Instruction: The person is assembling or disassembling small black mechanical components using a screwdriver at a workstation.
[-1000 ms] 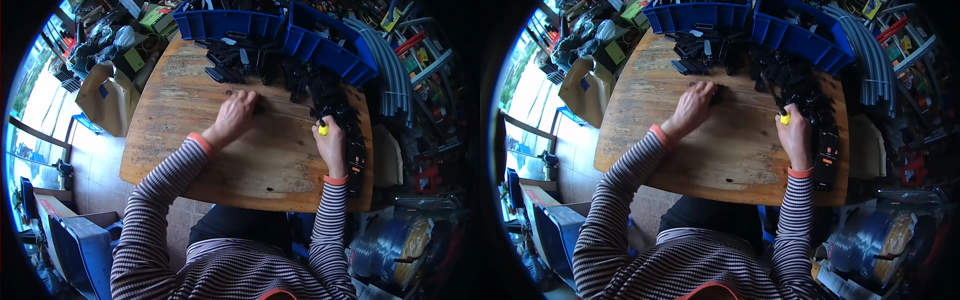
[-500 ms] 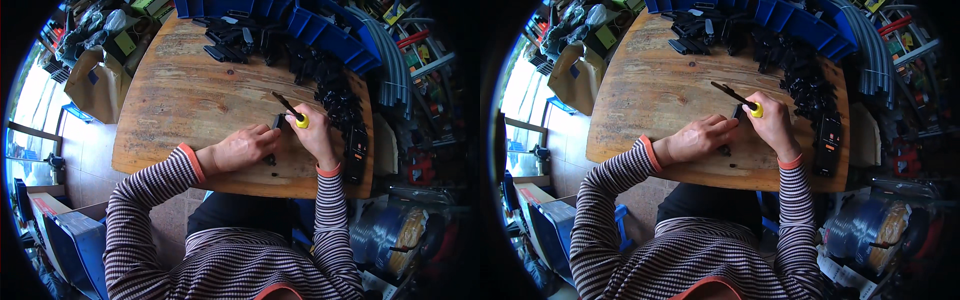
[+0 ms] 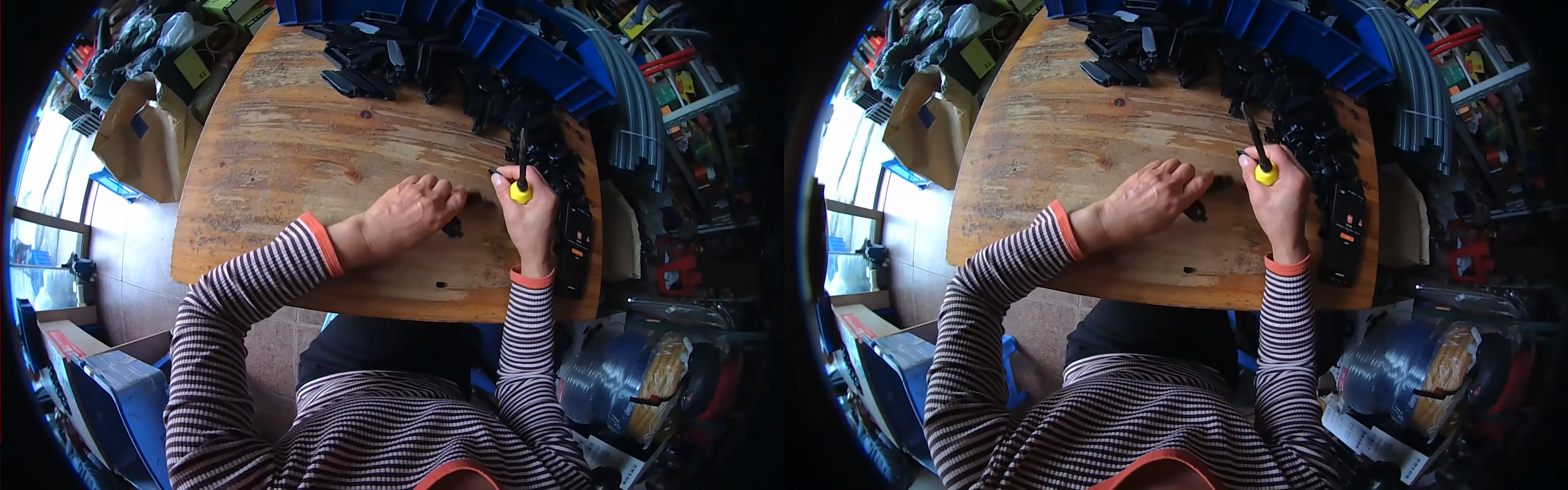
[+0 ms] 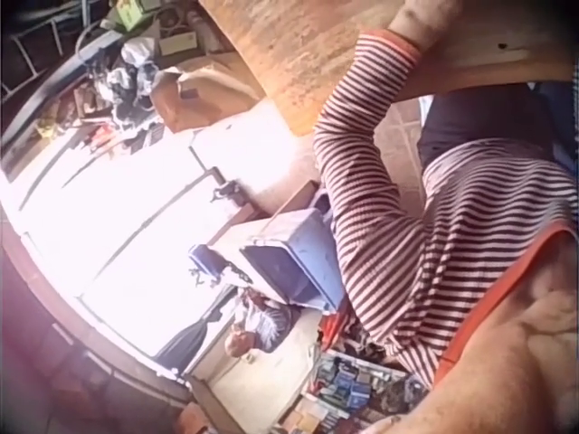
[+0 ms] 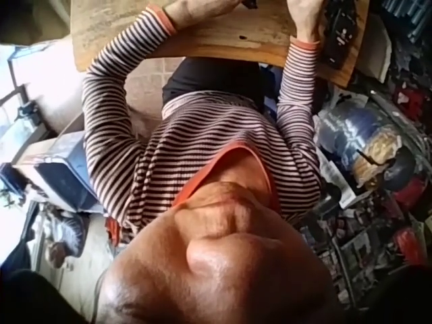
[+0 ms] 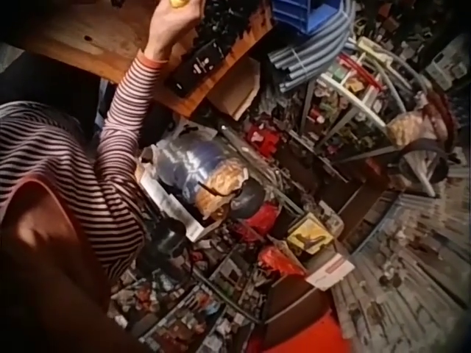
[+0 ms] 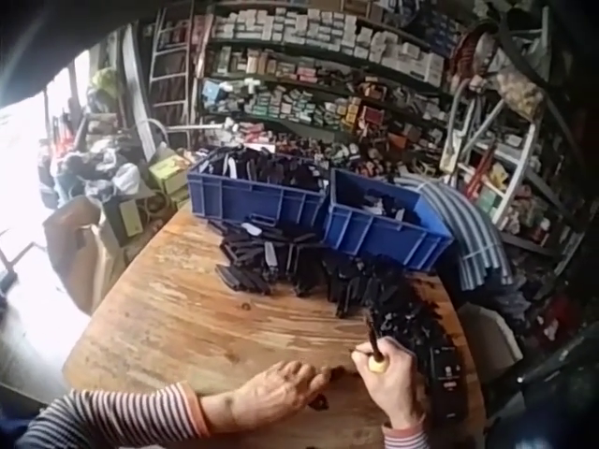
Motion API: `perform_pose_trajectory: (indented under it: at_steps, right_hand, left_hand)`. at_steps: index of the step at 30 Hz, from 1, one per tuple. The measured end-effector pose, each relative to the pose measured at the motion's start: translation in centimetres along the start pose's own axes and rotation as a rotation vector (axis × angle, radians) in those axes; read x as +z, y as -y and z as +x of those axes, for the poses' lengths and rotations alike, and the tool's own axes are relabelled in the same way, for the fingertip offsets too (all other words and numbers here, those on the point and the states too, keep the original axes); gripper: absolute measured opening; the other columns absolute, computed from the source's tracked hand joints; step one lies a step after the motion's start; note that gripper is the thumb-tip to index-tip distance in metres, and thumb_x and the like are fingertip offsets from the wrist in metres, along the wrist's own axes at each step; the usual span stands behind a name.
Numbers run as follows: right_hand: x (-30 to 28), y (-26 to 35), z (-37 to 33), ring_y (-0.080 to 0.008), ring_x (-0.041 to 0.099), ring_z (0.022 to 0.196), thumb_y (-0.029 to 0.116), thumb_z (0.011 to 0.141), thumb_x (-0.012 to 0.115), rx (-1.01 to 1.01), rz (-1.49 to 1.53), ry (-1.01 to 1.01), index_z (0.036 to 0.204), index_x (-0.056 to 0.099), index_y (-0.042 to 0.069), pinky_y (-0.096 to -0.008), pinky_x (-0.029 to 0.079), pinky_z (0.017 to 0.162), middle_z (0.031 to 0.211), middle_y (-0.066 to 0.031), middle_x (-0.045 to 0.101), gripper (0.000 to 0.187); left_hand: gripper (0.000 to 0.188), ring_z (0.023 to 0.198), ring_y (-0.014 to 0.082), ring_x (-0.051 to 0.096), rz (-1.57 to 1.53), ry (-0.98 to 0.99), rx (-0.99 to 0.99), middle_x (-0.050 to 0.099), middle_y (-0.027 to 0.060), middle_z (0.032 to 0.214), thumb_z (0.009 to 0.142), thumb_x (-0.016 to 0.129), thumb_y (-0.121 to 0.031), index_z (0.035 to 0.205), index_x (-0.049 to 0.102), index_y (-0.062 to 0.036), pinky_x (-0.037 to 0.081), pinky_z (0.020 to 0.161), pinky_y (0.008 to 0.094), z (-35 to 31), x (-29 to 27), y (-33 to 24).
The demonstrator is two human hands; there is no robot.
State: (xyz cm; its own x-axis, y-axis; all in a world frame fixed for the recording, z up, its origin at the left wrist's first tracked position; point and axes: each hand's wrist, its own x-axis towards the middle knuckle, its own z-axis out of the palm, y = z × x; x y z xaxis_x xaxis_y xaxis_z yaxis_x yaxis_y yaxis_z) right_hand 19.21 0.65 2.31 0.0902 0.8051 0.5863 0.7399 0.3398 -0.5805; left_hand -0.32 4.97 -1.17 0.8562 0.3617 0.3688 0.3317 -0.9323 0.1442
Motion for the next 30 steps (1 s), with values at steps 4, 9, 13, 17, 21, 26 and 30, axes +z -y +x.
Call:
perform_pose_trajectory:
  at_steps: [4,9,13,17,21,26,30]
  right_hand:
    - [-0.7,-0.5,0.0,-0.0247,0.062,0.066,0.004,0.080,0.069,0.032,-0.009,0.060,0.084,0.060,0.001,-0.0315,0.047,0.060,0.075,-0.0112,0.063,0.010]
    - [-0.2,0.4,0.1,-0.0304,0.062,0.069,0.003,0.078,0.068,0.022,-0.070,0.169,0.082,0.058,0.001,-0.0337,0.047,0.059,0.077,-0.0134,0.062,0.011]
    - [2.0,0.6,1.3,-0.0325,0.062,0.070,0.001,0.076,0.068,-0.090,-0.084,0.222,0.082,0.057,0.001,-0.0359,0.047,0.059,0.077,-0.0135,0.061,0.013]
    - [3.2,0.2,1.5,-0.0338,0.061,0.069,0.000,0.075,0.068,-0.168,-0.120,0.278,0.083,0.056,0.002,-0.0379,0.048,0.059,0.076,-0.0136,0.060,0.014]
    - [4.3,0.5,1.6,-0.0302,0.059,0.065,0.001,0.077,0.068,-0.205,-0.219,0.334,0.084,0.057,0.000,-0.0354,0.047,0.059,0.075,-0.0122,0.060,0.013]
    - [2.6,0.6,4.4,-0.0158,0.058,0.060,0.006,0.083,0.068,-0.013,-0.009,0.470,0.084,0.058,0.000,-0.0281,0.046,0.056,0.075,-0.0077,0.063,0.011]
    - [5.0,2.1,5.1,-0.0087,0.058,0.062,0.009,0.087,0.065,0.131,0.653,-0.191,0.087,0.059,0.003,-0.0224,0.047,0.056,0.077,-0.0070,0.066,0.009]
  left_hand:
    - [0.030,0.092,0.0246,0.056,-0.088,0.051,-0.189,0.055,0.0093,0.095,0.075,0.059,-0.010,0.104,0.058,-0.0044,0.049,0.075,0.0330,0.5,-0.4,-2.6]
    - [0.030,0.095,0.0241,0.056,-0.122,-0.097,-0.082,0.055,0.0097,0.096,0.075,0.059,-0.010,0.104,0.058,-0.0036,0.049,0.077,0.0330,-0.7,-2.1,-1.8]
    - [0.032,0.098,0.0245,0.055,-0.099,-0.174,0.078,0.056,0.0106,0.101,0.075,0.059,-0.011,0.105,0.058,-0.0022,0.048,0.082,0.0342,-1.1,-1.0,0.0]
    - [0.030,0.099,0.0253,0.055,-0.140,-0.126,0.062,0.056,0.0118,0.109,0.075,0.059,-0.011,0.103,0.058,-0.0016,0.047,0.086,0.0352,-1.5,-0.3,0.2]
    - [0.030,0.100,0.0261,0.055,-0.164,-0.029,0.062,0.056,0.0128,0.114,0.075,0.059,-0.011,0.103,0.059,-0.0008,0.047,0.087,0.0356,-1.6,-0.4,0.9]
    - [0.030,0.100,0.0264,0.055,-0.155,-0.078,0.047,0.056,0.0137,0.114,0.074,0.060,-0.011,0.103,0.059,-0.0005,0.047,0.087,0.0352,-1.6,-0.4,1.3]
    - [0.033,0.101,0.0262,0.055,-0.183,-0.068,0.065,0.056,0.0137,0.113,0.074,0.061,-0.012,0.104,0.060,0.0002,0.047,0.088,0.0358,-1.3,-0.2,0.8]
